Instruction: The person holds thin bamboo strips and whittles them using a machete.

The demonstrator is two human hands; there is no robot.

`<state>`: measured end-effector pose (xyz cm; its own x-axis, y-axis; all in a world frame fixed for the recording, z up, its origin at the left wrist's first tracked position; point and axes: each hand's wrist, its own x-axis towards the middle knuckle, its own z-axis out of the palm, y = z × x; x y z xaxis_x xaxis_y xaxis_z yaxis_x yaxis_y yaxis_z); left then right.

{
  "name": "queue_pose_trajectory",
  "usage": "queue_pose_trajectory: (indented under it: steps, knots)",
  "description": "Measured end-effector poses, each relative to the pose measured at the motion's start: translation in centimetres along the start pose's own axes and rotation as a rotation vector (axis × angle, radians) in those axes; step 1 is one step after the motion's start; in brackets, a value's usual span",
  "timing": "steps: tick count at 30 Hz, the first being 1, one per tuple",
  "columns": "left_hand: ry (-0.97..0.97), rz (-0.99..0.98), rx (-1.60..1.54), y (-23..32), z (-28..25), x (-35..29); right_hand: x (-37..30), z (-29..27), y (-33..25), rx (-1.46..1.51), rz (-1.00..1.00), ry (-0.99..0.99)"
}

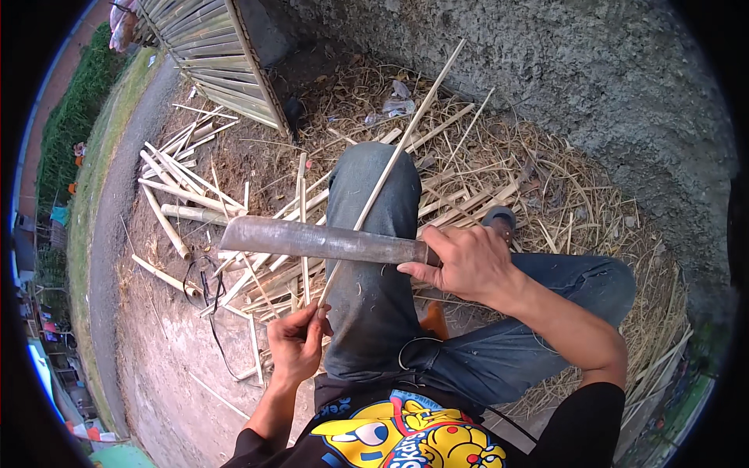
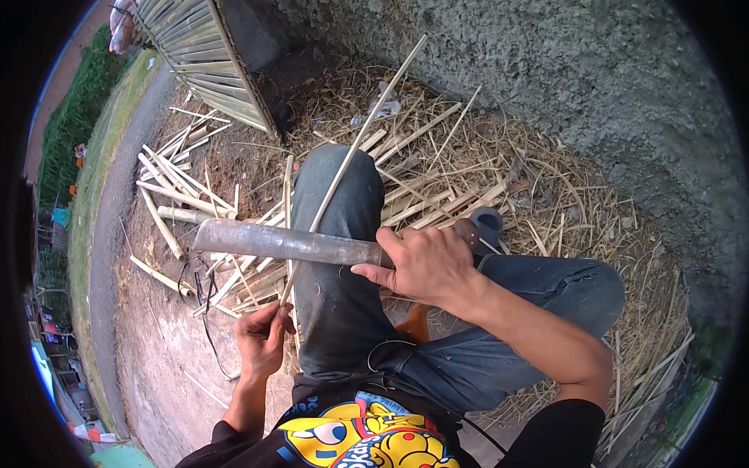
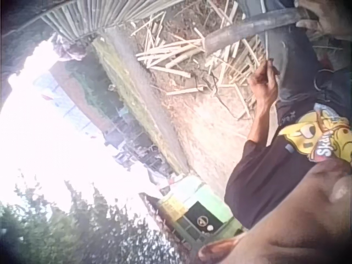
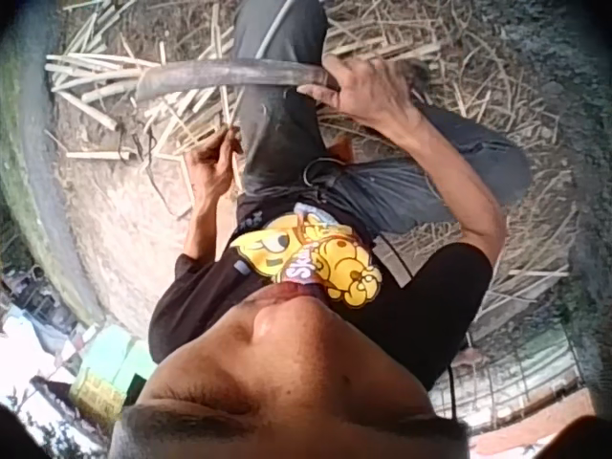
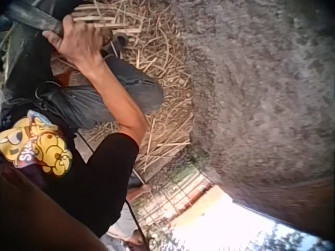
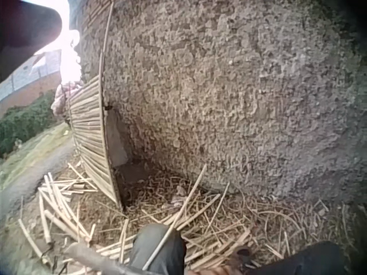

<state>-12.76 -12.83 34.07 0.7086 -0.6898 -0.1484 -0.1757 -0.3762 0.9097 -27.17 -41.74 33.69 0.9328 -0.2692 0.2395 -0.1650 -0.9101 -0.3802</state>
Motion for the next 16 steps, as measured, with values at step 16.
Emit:
queue_pose_trajectory:
  steps: [16]
  knots:
    - [-0.035,-0.055,0.077,-4.3,-3.2,-3.5,3.5,-6.0,9.2,0.181,0.577,0.343]
